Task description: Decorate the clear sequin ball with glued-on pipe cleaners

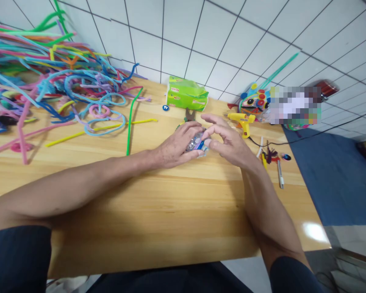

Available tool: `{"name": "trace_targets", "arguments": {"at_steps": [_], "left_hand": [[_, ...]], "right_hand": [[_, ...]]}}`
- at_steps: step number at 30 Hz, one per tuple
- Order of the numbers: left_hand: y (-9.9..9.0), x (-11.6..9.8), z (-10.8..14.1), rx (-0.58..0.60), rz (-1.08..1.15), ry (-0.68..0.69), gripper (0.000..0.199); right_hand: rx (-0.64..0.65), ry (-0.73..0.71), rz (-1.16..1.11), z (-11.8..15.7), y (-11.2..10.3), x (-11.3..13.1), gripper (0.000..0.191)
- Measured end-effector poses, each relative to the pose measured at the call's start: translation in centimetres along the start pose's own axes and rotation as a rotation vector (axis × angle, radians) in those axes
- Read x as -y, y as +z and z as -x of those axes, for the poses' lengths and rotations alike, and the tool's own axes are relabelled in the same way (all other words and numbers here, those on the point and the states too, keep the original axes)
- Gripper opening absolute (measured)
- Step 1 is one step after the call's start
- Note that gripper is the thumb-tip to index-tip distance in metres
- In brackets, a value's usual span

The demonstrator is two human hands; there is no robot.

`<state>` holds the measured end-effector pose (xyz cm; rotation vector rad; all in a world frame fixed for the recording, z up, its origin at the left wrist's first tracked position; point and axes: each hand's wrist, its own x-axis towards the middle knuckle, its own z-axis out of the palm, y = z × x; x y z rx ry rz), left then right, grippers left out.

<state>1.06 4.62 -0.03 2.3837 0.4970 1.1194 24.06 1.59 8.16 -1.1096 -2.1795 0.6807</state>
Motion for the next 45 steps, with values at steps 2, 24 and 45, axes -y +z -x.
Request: {"name": "trace_targets", "arguments": {"at_steps": [2,24,45], "left_hand": [[-0.1,0.1,0.0,-0.005,0.013,-0.009,0.056],[0.2,0.2,0.2,-0.082,0.033,-0.039,0.058],[-0.5,-0.5,-0.5,-0.097,0.192,-0.206,0.063]], "right_hand": [[0.042,-0.028,0.012,0.0,-0.3,0.1,0.012],[-0.195,0.135,-0.319,-0.7,2.6,-2.2,0.030],[-0.236,0.228,-0.591,-1.0,4.2,-1.4,0.018]]}}
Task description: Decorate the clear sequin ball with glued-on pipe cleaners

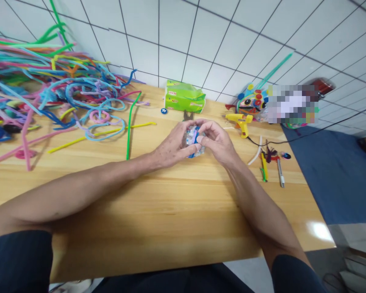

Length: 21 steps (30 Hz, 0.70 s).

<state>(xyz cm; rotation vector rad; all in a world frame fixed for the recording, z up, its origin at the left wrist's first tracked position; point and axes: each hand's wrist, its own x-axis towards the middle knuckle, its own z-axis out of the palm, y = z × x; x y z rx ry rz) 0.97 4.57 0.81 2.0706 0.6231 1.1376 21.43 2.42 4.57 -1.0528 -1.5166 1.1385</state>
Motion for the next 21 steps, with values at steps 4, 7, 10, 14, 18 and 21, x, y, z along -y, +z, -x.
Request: {"name": "trace_targets", "arguments": {"at_steps": [4,7,10,14,18,21], "left_hand": [[0.2,0.1,0.3,-0.020,-0.027,0.002,0.060],[0.2,-0.1,0.4,-0.015,-0.047,0.024,0.053],[0.2,-0.2,0.4,-0.018,-0.054,0.044,0.048],[0.4,-0.1,0.4,-0.029,-0.070,0.056,0.048],[0.4,0.0,0.5,-0.029,-0.092,0.092,0.050],[0.4,0.0,0.5,-0.024,-0.098,0.093,0.052]], "right_hand": [[-0.017,0.014,-0.050,-0.1,0.1,0.2,0.024],[-0.026,0.015,-0.064,-0.1,-0.1,0.5,0.024],[-0.024,0.001,-0.037,0.0,-0.5,1.0,0.022],[-0.008,-0.040,0.082,0.2,-0.4,1.2,0.020],[-0.032,-0.050,0.141,0.2,0.1,0.8,0.017],[-0.036,-0.039,0.126,0.1,0.2,0.5,0.018]]}}
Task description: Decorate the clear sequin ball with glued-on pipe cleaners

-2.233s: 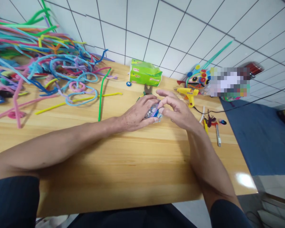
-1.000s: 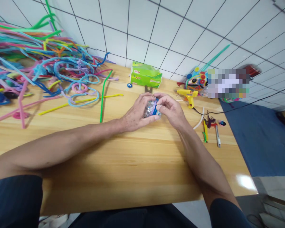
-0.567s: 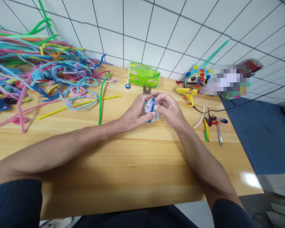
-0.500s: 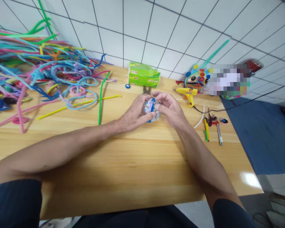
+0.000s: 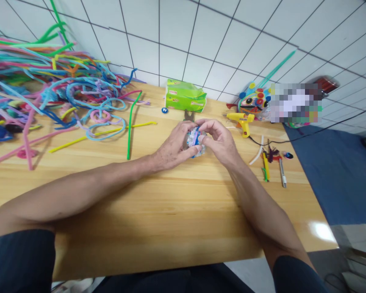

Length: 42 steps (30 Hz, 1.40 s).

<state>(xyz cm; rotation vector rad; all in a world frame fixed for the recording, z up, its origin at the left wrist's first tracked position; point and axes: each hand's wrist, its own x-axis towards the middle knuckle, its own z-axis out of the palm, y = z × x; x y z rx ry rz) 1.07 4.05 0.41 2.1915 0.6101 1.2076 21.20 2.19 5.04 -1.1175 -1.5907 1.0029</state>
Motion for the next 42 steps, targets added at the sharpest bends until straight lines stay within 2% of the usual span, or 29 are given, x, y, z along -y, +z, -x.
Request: {"name": "trace_targets", "arguments": {"at_steps": [8,19,34,38,42], "left_hand": [[0.2,0.4,0.2,-0.017,-0.004,0.003,0.057],[0.1,-0.1,-0.1,-0.020,0.029,-0.050,0.049],[-0.3,-0.1,0.7,-0.009,0.000,-0.058,0.052],[-0.4,-0.3,0.8,-0.014,-0.030,-0.047,0.053],[-0.1,-0.1,0.7,-0.038,-0.022,-0.052,0.052]], "right_hand": [[0.005,0.011,-0.024,0.0,-0.1,-0.1,0.019],[0.022,0.053,-0.015,0.0,-0.6,0.4,0.018],[-0.008,-0.078,0.189,0.4,0.5,1.1,0.015],[0.025,-0.131,0.247,0.5,0.3,1.3,0.014],[0.047,-0.108,0.223,0.5,0.0,0.9,0.012]]}}
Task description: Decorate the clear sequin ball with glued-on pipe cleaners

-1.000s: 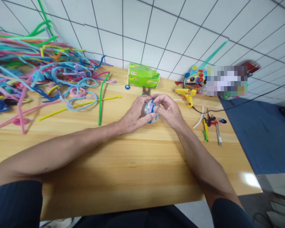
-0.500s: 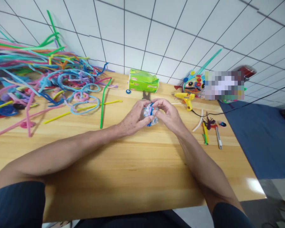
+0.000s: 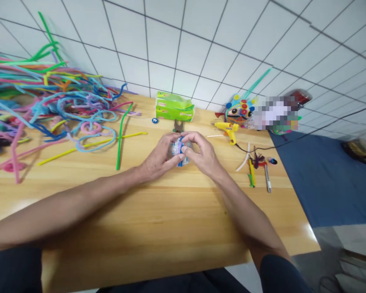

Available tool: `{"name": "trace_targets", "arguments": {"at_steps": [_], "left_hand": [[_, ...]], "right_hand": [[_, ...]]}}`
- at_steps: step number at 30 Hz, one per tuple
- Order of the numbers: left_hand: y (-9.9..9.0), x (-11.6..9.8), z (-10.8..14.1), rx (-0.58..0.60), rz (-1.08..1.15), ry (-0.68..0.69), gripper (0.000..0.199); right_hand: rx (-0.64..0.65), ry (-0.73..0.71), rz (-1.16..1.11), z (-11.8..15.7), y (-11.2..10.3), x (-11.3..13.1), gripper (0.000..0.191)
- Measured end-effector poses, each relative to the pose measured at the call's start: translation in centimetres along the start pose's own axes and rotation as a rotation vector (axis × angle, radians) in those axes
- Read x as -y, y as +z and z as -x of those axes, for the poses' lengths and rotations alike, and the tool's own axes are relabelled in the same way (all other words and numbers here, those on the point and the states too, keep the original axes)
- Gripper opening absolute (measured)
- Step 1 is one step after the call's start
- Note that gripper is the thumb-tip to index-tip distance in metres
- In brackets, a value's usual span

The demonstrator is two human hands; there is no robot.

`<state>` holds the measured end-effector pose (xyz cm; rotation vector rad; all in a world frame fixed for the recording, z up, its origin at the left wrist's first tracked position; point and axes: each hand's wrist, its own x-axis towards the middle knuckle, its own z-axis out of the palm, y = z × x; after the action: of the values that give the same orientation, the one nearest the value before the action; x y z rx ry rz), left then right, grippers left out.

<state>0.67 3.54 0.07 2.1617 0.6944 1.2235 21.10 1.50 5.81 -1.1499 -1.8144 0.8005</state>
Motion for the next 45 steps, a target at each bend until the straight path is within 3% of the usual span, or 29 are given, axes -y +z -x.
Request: {"name": "trace_targets", "arguments": {"at_steps": [10,26,40,42,45], "left_hand": [[0.3,0.3,-0.3,-0.003,0.026,-0.001,0.050],[0.4,0.0,-0.6,0.002,0.048,-0.017,0.047],[0.6,1.2,0.0,-0.004,0.002,0.030,0.059],[0.6,1.5,0.1,0.001,0.007,0.010,0.056],[0.7,2.0,0.2,-0.030,0.027,-0.029,0.054]], "right_hand": [[0.005,0.084,-0.147,-0.3,-0.3,-1.0,0.017],[-0.091,0.143,-0.126,0.2,0.3,-0.8,0.022],[-0.129,0.083,-0.131,-0.3,1.3,-1.1,0.020],[-0.177,0.114,-0.129,-0.5,0.4,-1.6,0.023],[-0.435,0.173,0.015,-0.1,-2.8,-3.1,0.029]]}}
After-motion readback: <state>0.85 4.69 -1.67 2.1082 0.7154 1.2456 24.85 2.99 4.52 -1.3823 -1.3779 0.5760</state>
